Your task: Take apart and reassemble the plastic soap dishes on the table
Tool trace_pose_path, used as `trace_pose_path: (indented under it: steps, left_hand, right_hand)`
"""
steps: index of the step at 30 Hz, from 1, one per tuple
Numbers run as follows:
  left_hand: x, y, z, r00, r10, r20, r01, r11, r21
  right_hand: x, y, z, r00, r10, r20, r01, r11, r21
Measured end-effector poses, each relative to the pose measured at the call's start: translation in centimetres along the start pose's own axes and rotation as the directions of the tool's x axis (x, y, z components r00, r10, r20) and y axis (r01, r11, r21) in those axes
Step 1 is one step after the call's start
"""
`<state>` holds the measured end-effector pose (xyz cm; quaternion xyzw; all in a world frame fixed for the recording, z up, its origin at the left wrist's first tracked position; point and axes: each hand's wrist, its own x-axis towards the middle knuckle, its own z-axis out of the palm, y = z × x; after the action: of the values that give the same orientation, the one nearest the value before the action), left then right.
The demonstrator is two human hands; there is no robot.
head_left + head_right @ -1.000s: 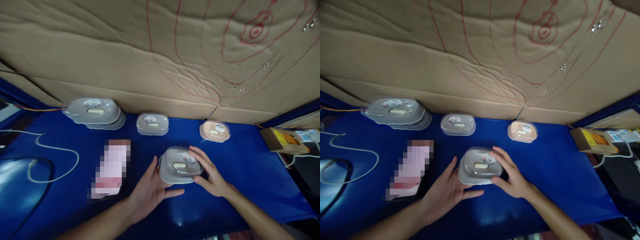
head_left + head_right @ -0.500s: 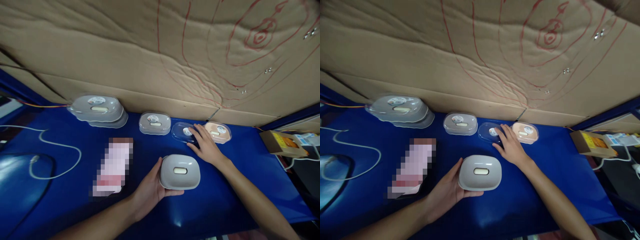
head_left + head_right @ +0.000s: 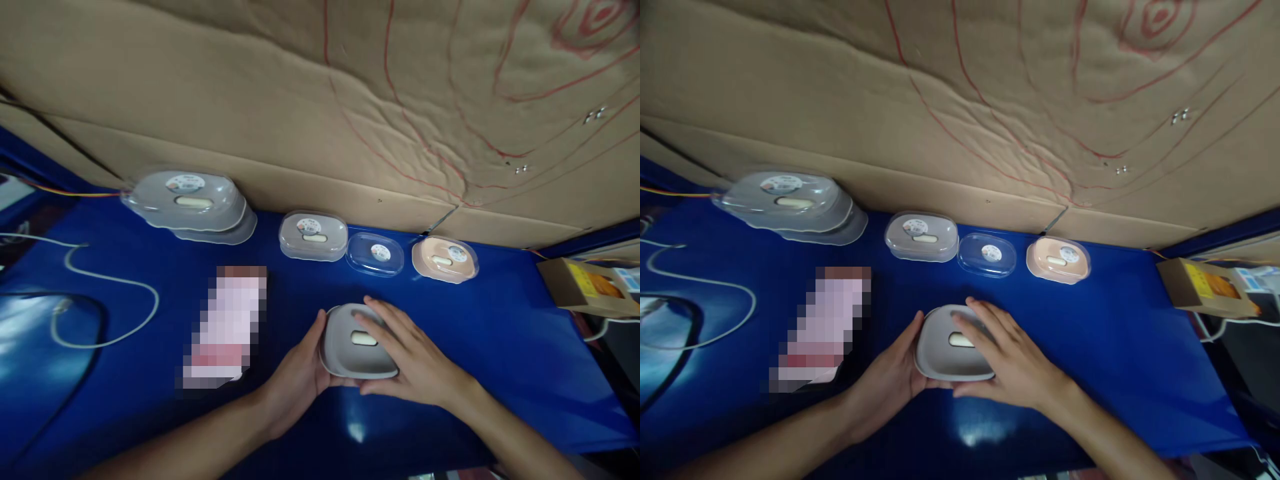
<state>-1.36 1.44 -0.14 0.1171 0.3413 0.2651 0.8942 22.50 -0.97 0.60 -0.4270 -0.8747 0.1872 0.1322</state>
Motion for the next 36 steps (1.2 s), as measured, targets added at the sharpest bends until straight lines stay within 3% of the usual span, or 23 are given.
trace_pose_path:
  steps: [5, 7, 10, 13, 16, 19, 22, 25, 28, 31, 33, 36]
  left_hand:
    - [-0.3, -0.2, 0.3, 1.0, 0.011, 0.023, -0.012, 0.998, 0.055]
    - [-0.3, -0.1, 0.3, 1.0, 0.014, 0.009, -0.015, 0.998, 0.068]
    - [0.0, 0.2, 0.2, 1.0, 0.003, 0.005, -0.003, 0.996, 0.091]
    - [0.1, 0.4, -0.2, 0.999, 0.006, -0.032, 0.0, 0.984, 0.178]
    - [-0.2, 0.2, -0.5, 0.992, 0.063, -0.112, -0.014, 0.921, 0.389]
    - [-1.1, -0.3, -0.8, 0.983, 0.175, -0.052, -0.099, 0.752, 0.651]
    - [-1.9, -1.0, -1.4, 0.939, 0.312, 0.148, -0.266, 0.381, 0.885]
    - [-2.1, -1.6, -2.2, 0.861, 0.393, 0.323, -0.349, -0.006, 0.937]
    - [-1.9, -1.7, -2.6, 0.788, 0.378, 0.486, -0.417, -0.252, 0.873]
    - [-1.8, -1.0, -2.2, 0.745, 0.188, 0.64, -0.55, -0.37, 0.749]
    - [-1.8, -0.5, -1.8, 0.717, 0.02, 0.697, -0.637, -0.387, 0.666]
    - [-1.7, 0.0, -1.3, 0.702, -0.081, 0.708, -0.69, -0.323, 0.648]
  right_hand:
    - [-0.4, 0.1, 2.0, 0.991, -0.01, -0.135, 0.032, 0.986, 0.162]
    - [-0.3, 0.4, 1.8, 0.986, 0.003, -0.167, 0.037, 0.972, 0.232]
    - [-0.4, 1.3, 0.6, 0.963, 0.119, -0.242, -0.036, 0.946, 0.323]
    - [-0.6, 2.8, -0.9, 0.933, 0.229, -0.278, -0.154, 0.952, 0.267]
    - [-0.7, 4.3, -1.8, 0.94, 0.226, -0.257, -0.214, 0.974, 0.074]
    - [-0.6, 5.0, -1.6, 0.957, 0.189, -0.22, -0.2, 0.979, -0.03]
    - [-0.5, 5.2, -1.0, 0.969, 0.174, -0.175, -0.177, 0.984, -0.003]
    - [-0.4, 5.2, -0.6, 0.976, 0.164, -0.142, -0.157, 0.986, 0.055]
    - [-0.3, 5.2, -0.6, 0.977, 0.167, -0.13, -0.158, 0.984, 0.08]
    - [-0.2, 4.9, -0.6, 0.971, 0.156, -0.181, -0.147, 0.987, 0.058]
    - [-0.3, 4.5, -0.5, 0.948, 0.126, -0.292, -0.121, 0.992, 0.036]
    - [-0.8, 3.7, -0.4, 0.85, 0.102, -0.516, -0.073, 0.994, 0.076]
